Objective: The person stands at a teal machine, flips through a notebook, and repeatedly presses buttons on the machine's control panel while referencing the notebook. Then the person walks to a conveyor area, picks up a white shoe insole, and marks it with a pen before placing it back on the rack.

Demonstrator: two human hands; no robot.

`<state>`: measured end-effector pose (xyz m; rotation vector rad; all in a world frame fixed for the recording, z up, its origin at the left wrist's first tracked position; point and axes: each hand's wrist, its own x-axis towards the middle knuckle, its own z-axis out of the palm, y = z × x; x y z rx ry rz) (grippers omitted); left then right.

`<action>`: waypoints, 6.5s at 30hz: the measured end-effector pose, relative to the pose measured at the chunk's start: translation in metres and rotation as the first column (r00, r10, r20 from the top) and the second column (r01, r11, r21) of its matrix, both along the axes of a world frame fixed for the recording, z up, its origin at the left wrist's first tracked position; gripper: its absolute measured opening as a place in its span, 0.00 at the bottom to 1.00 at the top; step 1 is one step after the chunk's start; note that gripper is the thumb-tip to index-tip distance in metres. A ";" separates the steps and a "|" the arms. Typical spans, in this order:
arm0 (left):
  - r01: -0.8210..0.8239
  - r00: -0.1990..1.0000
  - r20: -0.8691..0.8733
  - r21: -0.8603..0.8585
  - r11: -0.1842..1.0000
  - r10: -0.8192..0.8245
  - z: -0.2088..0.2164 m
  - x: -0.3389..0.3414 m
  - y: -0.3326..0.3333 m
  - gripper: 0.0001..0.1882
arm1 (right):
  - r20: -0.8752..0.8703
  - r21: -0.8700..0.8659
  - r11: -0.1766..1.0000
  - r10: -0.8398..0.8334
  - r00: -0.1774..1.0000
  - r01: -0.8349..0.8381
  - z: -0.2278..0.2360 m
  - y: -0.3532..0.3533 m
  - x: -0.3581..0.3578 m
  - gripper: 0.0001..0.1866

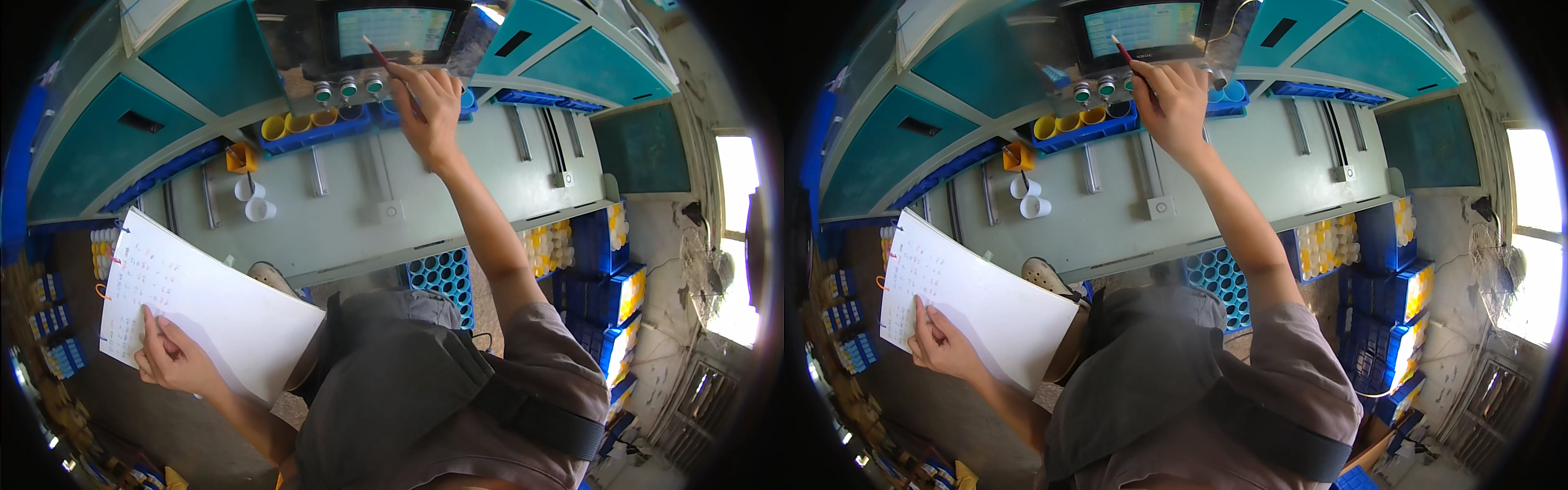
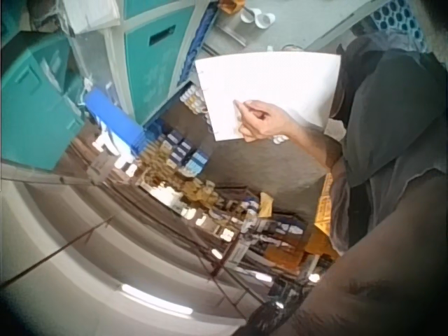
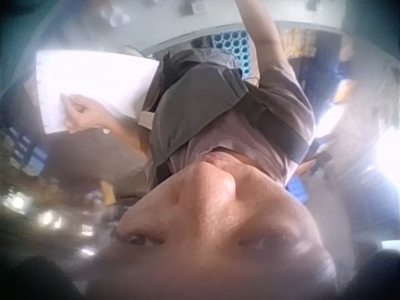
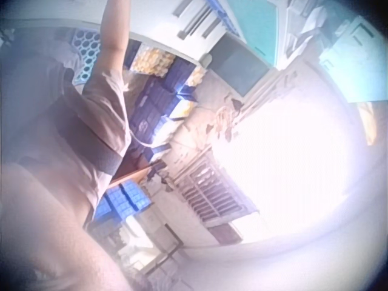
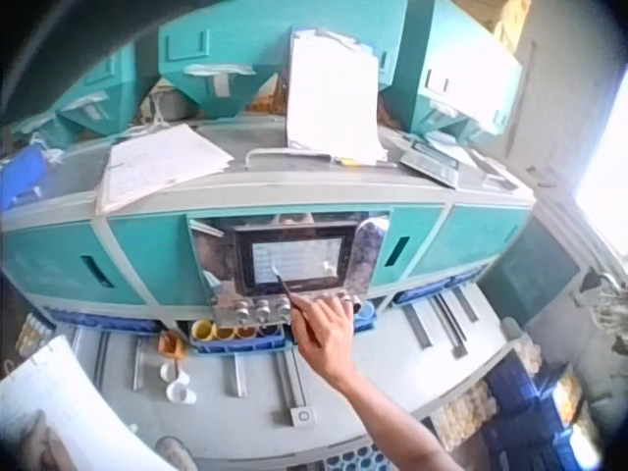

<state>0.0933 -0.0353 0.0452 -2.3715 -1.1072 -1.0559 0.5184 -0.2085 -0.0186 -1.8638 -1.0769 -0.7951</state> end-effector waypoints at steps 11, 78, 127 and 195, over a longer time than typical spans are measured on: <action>-0.013 1.000 0.010 -0.042 0.999 0.013 -0.001 -0.002 0.001 0.13 | 0.039 0.127 0.986 -0.114 0.993 0.108 -0.008 -0.012 0.008 0.10; 0.049 0.999 -0.015 -0.025 0.998 -0.049 0.005 0.000 0.000 0.17 | 0.014 0.133 0.972 -0.198 0.980 0.195 -0.010 -0.035 0.041 0.07; -0.050 0.999 -0.018 -0.102 0.993 0.049 0.001 -0.006 -0.004 0.17 | 0.018 0.097 0.982 -0.162 0.987 0.160 -0.013 -0.020 0.021 0.08; -0.033 0.999 -0.003 -0.081 0.996 0.033 -0.003 -0.008 -0.001 0.17 | 0.037 0.106 0.986 -0.134 0.990 0.129 -0.020 -0.013 0.019 0.07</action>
